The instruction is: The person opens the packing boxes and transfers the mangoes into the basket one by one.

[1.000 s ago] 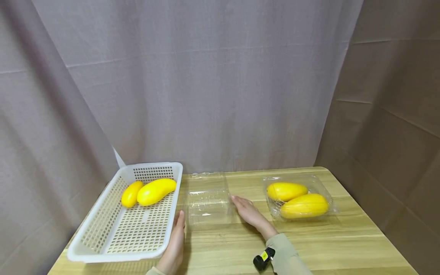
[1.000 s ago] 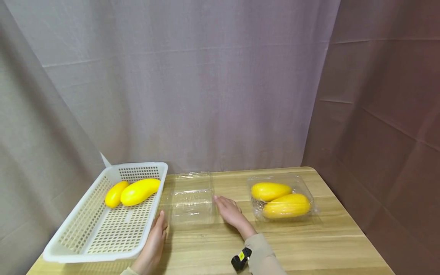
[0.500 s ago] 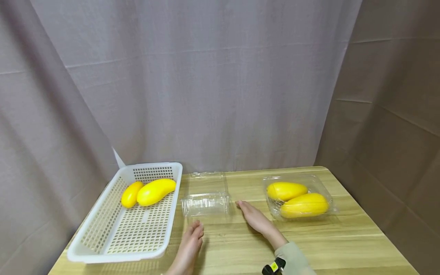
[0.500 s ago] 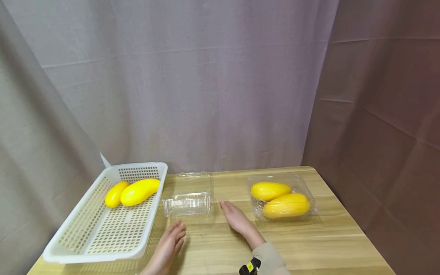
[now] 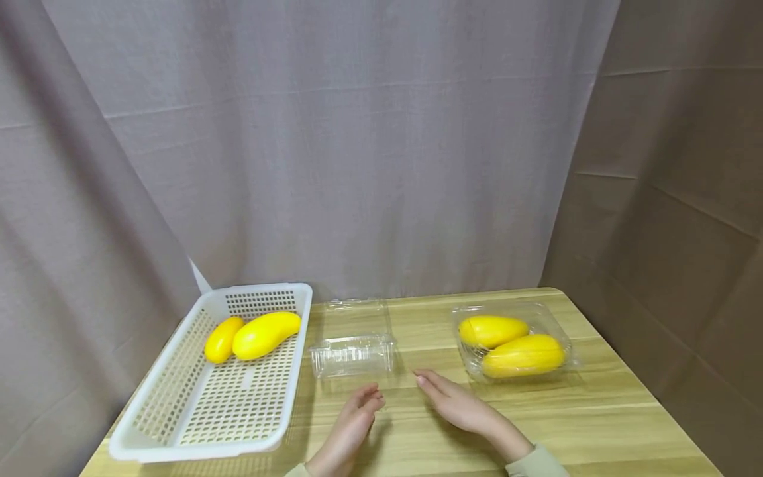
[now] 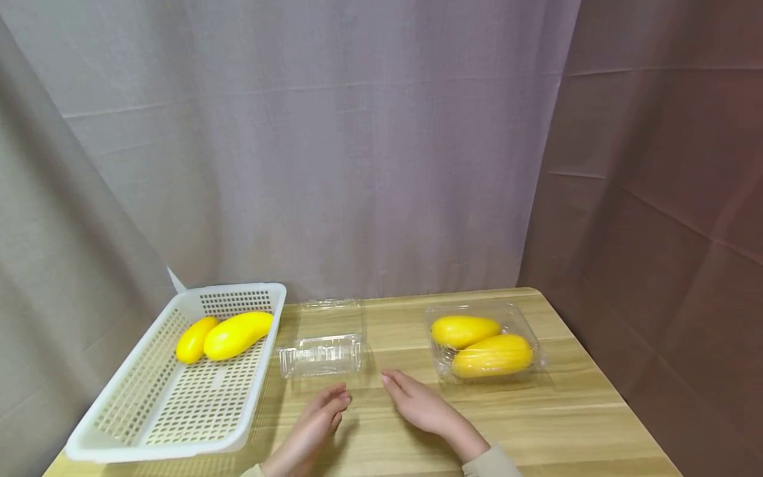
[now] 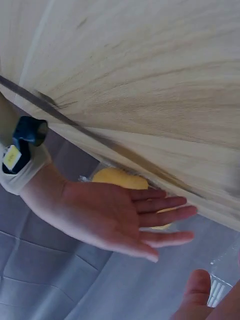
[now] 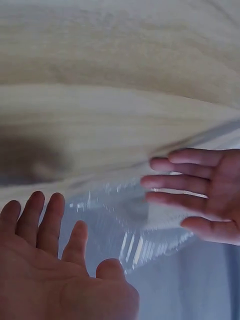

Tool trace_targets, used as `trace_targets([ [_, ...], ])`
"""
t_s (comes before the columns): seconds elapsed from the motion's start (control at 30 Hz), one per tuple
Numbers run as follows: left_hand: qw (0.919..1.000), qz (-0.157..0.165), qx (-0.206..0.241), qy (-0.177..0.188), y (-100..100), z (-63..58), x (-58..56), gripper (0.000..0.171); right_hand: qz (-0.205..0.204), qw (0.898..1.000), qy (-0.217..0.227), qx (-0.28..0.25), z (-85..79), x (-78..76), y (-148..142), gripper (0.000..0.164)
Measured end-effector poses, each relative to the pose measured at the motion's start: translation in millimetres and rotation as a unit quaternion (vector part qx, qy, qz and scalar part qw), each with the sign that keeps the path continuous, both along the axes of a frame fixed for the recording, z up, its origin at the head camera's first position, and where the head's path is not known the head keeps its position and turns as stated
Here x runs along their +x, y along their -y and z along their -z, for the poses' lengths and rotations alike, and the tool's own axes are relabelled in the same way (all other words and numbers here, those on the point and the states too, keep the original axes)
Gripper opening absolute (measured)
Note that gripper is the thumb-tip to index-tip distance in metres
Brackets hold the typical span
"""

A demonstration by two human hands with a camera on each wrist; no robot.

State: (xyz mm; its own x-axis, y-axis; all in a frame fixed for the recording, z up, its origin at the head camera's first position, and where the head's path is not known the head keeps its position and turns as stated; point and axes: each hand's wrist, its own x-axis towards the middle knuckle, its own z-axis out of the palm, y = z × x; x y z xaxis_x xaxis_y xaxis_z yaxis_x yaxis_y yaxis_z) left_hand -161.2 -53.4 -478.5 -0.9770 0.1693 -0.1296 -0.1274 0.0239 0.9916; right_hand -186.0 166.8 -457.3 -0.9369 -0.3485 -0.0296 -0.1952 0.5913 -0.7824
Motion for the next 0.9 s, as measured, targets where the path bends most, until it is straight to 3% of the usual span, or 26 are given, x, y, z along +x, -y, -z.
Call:
trace_targets([
  [0.2,0.9996,0.026,-0.007,0.01,-17.8,-3.3,-4.6,0.064,0.009,1.0,-0.015,-0.002,-20.6,13.2,-21.8,0.055],
  [0.37,0.9991,0.032,-0.017,-0.021,-32.0,-9.4,-9.5,0.06,0.02,0.999,-0.046,-0.004,-36.6,16.8,-46.5,0.047],
  [0.5,0.9982,0.039,-0.021,-0.04,-45.2,-15.6,-15.7,0.059,0.073,0.993,-0.087,-0.04,-46.2,16.4,-70.4,0.04],
  [0.6,0.9974,0.05,-0.024,-0.045,-51.7,-19.6,-19.3,0.061,0.137,0.976,-0.159,-0.059,-49.3,14.4,-88.6,0.034],
  [0.73,0.9964,0.059,-0.032,-0.052,-57.7,-22.5,-23.5,0.062,0.237,0.937,-0.252,-0.042,-52.1,12.4,-116.9,0.029],
  [0.83,0.9958,0.055,-0.039,-0.062,-63.6,-23.2,-28.1,0.062,0.302,0.911,-0.279,-0.025,-53.5,10.6,-142.1,0.03],
  [0.9,0.9953,0.052,-0.047,-0.067,-68.4,-22.7,-32.3,0.061,0.334,0.902,-0.275,-0.008,-51.9,9.3,-159.8,0.032],
])
